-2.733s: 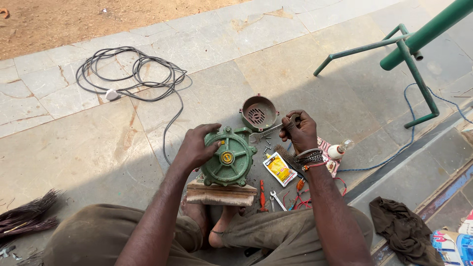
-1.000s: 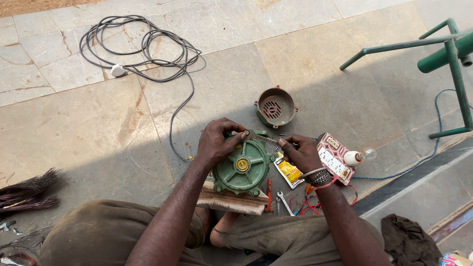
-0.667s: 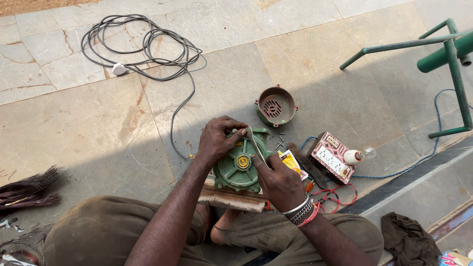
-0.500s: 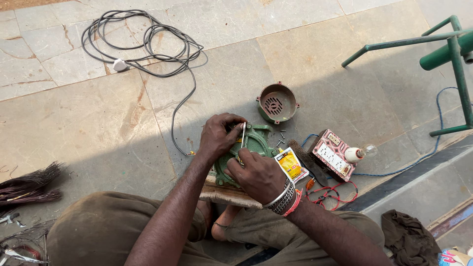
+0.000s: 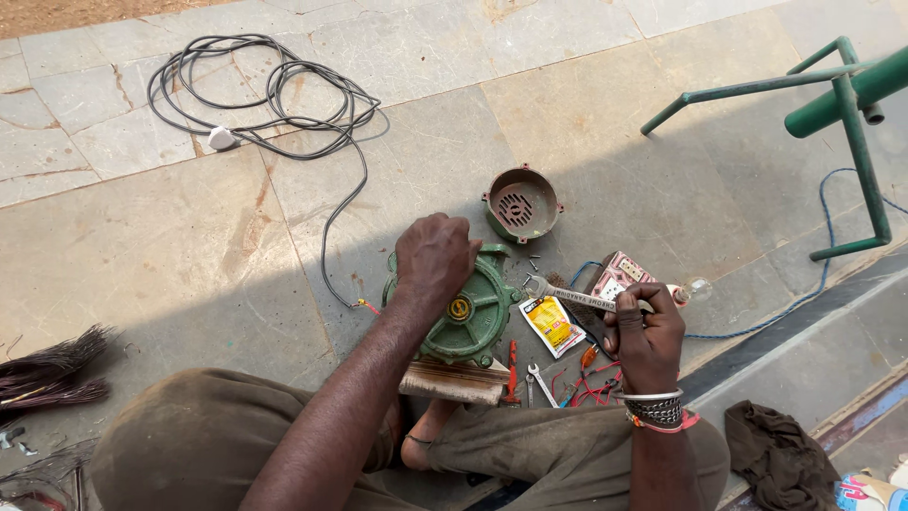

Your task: The person applies lubricant from a tube onto a metal rod and then inserts the rod into a green motor housing. The person rotates the motor's central wheel and uses a wrench to tighten a bolt on the motor.

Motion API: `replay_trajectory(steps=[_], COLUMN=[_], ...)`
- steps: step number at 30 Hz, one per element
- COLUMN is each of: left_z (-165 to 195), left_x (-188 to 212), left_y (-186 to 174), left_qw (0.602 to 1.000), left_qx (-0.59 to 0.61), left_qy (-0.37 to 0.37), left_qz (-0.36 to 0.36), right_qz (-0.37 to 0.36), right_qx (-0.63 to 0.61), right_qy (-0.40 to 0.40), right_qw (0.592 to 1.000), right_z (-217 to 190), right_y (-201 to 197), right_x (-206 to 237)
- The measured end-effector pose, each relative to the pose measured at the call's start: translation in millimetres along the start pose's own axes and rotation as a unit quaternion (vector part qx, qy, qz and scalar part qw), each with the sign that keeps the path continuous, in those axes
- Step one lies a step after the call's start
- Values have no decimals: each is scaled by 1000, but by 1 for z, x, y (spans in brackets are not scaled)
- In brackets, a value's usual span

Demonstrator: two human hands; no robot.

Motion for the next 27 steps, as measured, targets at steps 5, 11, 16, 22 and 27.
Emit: replay_trajectory(steps=[5, 11, 16, 22, 27], left_z=[21, 58, 19, 70, 54], left_x=[-8, -6, -9, -5, -16], left_y=[41, 8, 28, 29, 31], left_qw=[984, 963, 980, 954, 972], left_qx=[-138, -31, -97, -234, -178], left_qy=[73, 265, 8, 180, 65], left_qz=[-91, 47, -172, -50, -142], right_qz=[63, 38, 41, 41, 50], right_qx=[-51, -52, -30, 0, 41], right_qy=[102, 76, 79, 65, 44], right_qw=[992, 995, 996, 997, 997], right_z=[87, 111, 107, 102, 95], right_y=[-44, -51, -52, -55, -58], right_x=[35, 34, 33, 32, 32])
Point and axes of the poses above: each hand's wrist, its own x-axis away from the middle knuckle, its own y-axis out of the palm, z = x × y, the point moved 9 cm from there along -x, towards the middle knuckle, and after that the axes turned 7 degrees about y, right-handed, at the moved point
